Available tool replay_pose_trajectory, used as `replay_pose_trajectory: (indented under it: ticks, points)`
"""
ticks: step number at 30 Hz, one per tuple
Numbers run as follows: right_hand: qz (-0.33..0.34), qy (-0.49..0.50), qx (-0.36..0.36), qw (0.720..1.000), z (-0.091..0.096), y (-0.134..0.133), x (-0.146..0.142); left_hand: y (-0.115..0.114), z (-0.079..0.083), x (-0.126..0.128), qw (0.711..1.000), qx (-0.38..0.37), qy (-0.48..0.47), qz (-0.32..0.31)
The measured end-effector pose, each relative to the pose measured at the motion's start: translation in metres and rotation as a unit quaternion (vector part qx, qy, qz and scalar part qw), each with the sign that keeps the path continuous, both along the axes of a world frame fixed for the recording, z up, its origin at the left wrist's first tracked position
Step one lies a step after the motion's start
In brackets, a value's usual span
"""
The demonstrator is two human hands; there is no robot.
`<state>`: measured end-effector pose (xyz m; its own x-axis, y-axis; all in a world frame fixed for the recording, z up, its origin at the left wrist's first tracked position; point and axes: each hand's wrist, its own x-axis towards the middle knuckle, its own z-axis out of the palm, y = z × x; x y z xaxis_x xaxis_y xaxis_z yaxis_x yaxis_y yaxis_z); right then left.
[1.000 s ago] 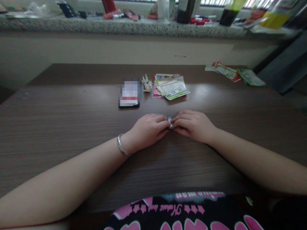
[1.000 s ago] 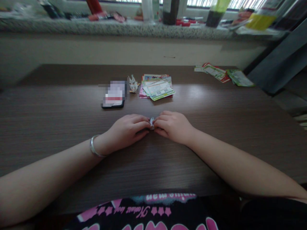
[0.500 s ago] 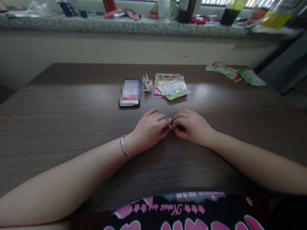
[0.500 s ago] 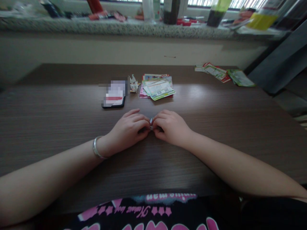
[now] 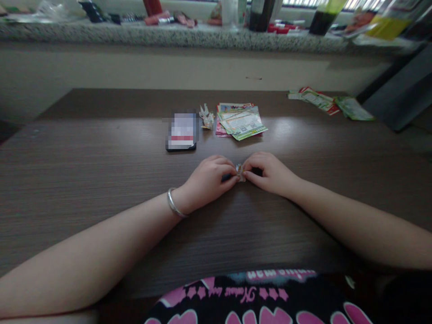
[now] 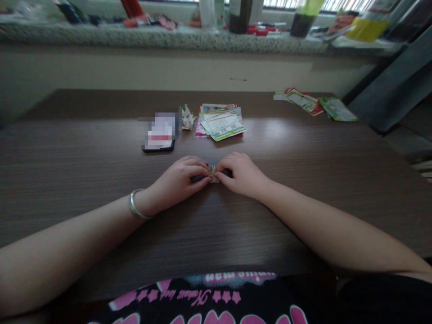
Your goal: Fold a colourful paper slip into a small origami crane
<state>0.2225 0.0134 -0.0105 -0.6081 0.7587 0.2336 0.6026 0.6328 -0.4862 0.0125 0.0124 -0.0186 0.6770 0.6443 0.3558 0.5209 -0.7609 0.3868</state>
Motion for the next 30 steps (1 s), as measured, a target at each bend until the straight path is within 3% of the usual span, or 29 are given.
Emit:
replay_pose_trajectory:
  ticks: [6, 11, 20, 30]
  points:
    - [-0.030, 0.016, -0.005, 0.999, -0.004, 0.001, -0.001, -0.001, 0.002, -0.002, 1.000, 0.014, -0.012, -0.013]
    - [-0.049, 0.008, -0.005, 0.999, -0.005, 0.001, 0.000, -0.005, 0.008, -0.006, 0.997, 0.039, 0.059, -0.030]
    - [-0.047, 0.001, 0.007, 0.999, -0.008, 0.002, 0.005, -0.003, 0.008, -0.012, 0.978, 0.148, 0.105, -0.104]
    - [-0.050, 0.002, 0.002, 0.999, -0.011, 0.005, 0.005, -0.005, 0.007, -0.009, 0.986, 0.103, 0.099, -0.085]
